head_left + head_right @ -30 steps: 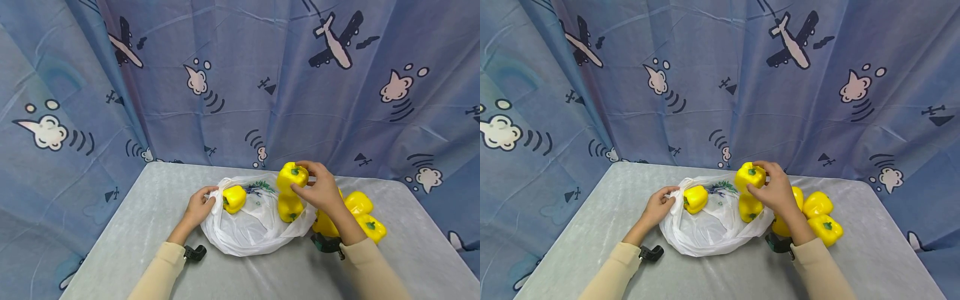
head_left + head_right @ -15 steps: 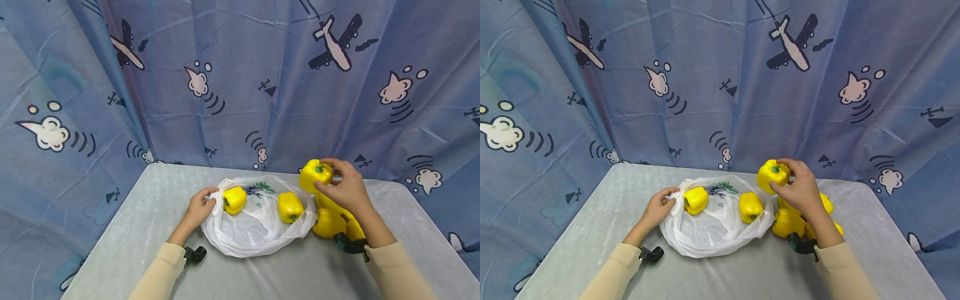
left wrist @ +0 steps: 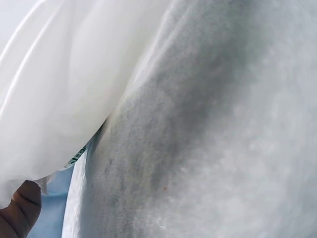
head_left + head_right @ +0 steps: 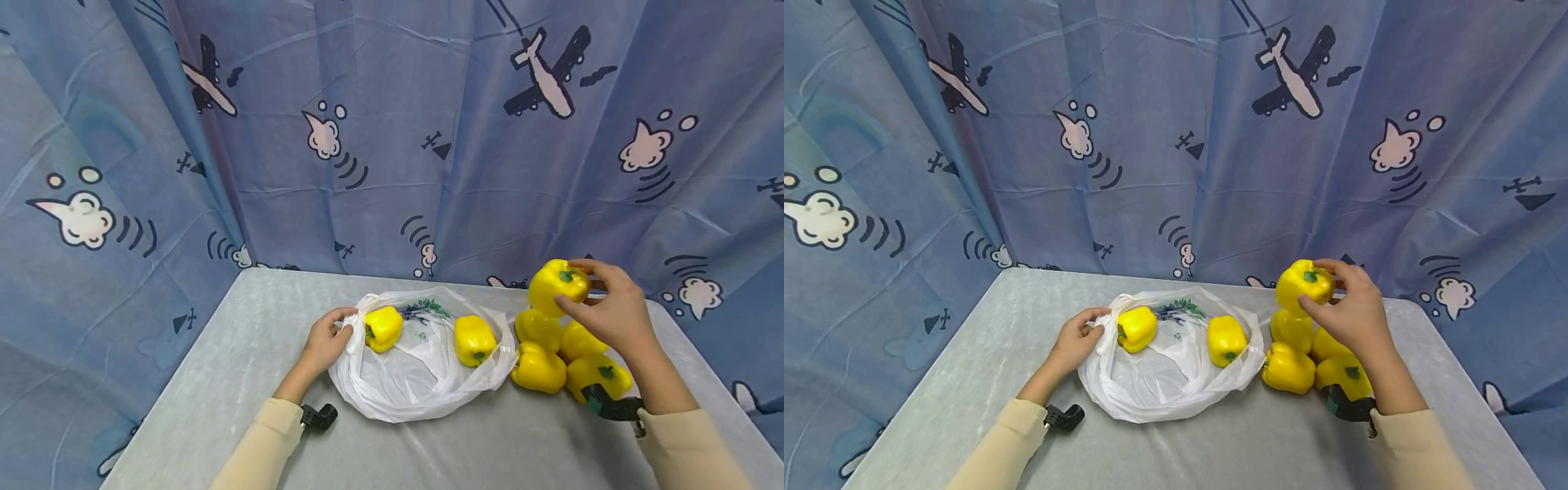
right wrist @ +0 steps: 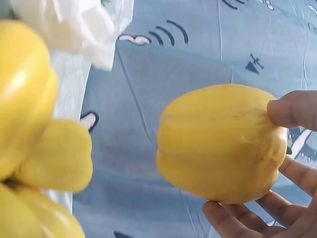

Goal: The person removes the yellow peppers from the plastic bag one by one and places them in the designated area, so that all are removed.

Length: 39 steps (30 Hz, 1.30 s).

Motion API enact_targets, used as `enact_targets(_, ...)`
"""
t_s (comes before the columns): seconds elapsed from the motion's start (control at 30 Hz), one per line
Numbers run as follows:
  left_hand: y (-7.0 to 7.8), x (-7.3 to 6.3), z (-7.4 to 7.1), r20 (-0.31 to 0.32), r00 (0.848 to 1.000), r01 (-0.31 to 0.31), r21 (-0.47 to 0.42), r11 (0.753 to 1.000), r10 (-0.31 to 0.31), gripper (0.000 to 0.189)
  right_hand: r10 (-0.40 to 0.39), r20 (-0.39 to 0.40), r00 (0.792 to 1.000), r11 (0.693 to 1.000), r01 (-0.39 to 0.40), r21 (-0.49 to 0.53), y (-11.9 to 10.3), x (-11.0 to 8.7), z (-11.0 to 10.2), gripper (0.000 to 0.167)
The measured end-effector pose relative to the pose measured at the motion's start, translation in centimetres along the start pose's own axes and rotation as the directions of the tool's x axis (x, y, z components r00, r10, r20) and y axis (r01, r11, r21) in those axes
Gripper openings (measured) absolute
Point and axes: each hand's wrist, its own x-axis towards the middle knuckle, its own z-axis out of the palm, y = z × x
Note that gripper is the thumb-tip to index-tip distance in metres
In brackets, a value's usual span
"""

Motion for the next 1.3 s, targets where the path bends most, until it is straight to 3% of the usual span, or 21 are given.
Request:
enact_targets(0.23, 0.0, 0.0, 0.0, 0.004, 1.000, 0.003, -0.019, 1.000, -0.003, 0.032, 0.075, -0.031, 0.997, 0.996, -0.076, -0.048, 2.2, -0.3, -1.9, 0.060)
enact_targets(0.47, -0.1, 0.1, 0.0, -0.007, 1.000, 0.005, -0.014, 1.000, -0.005, 0.032, 0.092, -0.056, 0.994, 0.991, -0.097, -0.096, 4.6, -0.7, -3.1, 0.060)
enact_targets(0.9, 0.1, -0.1, 0.0, -0.009, 1.000, -0.011, -0.001, 1.000, 0.011, 0.033, 0.192, -0.097, 0.977, 0.961, -0.207, -0.185, 8.0, -1.7, -3.6, 0.064)
enact_targets(1.3, 0.2, -0.1, -0.1, -0.011, 1.000, -0.015, -0.008, 1.000, 0.015, 0.033, 0.265, -0.128, 0.956, 0.937, -0.287, -0.200, 11.7, -2.1, -2.9, 0.066)
